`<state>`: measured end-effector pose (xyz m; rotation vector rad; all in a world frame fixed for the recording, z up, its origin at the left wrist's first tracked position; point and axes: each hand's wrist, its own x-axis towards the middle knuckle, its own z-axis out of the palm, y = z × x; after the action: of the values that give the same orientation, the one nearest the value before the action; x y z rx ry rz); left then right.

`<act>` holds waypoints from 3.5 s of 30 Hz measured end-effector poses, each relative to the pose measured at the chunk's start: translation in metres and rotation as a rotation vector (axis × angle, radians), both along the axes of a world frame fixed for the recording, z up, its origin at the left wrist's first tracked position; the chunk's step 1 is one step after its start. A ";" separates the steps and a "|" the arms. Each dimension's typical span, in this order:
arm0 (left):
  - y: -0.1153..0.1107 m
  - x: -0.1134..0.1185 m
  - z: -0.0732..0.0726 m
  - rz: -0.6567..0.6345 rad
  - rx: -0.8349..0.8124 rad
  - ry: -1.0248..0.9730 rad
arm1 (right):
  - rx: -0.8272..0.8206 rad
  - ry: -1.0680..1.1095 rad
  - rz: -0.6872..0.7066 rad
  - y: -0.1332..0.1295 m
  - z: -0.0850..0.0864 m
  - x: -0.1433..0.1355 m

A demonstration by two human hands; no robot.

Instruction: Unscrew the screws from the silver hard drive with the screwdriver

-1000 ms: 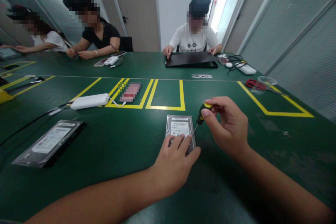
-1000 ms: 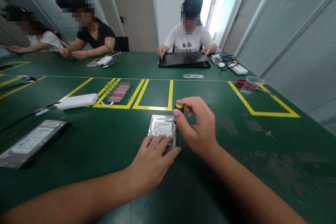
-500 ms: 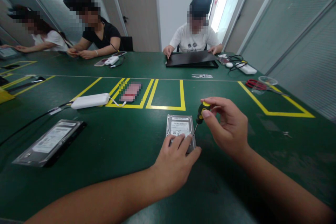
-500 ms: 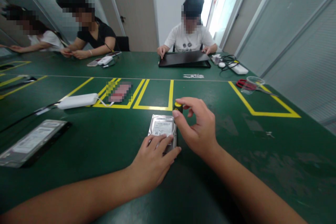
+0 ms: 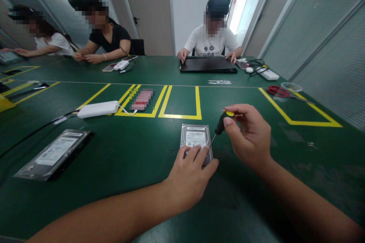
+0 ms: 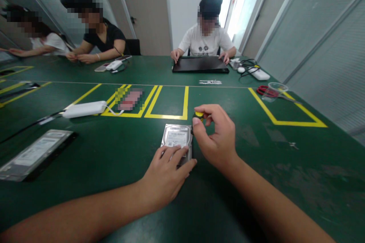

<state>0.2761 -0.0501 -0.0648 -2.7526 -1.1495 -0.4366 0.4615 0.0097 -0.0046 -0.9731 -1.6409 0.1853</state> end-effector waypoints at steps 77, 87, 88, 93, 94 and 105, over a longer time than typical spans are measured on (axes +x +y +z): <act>-0.001 0.000 0.002 0.004 -0.033 -0.007 | 0.026 -0.044 0.047 -0.005 0.006 -0.003; -0.001 0.001 0.002 0.006 -0.015 0.003 | 0.069 -0.073 -0.020 -0.002 0.006 -0.003; 0.000 0.000 0.001 0.004 -0.017 0.004 | 0.069 -0.071 -0.021 -0.002 0.006 -0.003; -0.001 0.001 0.002 0.005 -0.024 0.005 | 0.047 -0.038 -0.004 -0.003 0.004 -0.002; -0.001 0.001 0.002 0.005 -0.023 0.006 | 0.043 -0.039 -0.008 -0.003 0.004 -0.002; 0.000 0.001 0.003 0.004 -0.030 0.010 | 0.080 -0.059 0.006 -0.004 0.008 -0.004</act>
<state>0.2767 -0.0501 -0.0621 -2.7741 -1.1692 -0.4073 0.4574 0.0058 0.0036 -0.9206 -1.6921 0.0949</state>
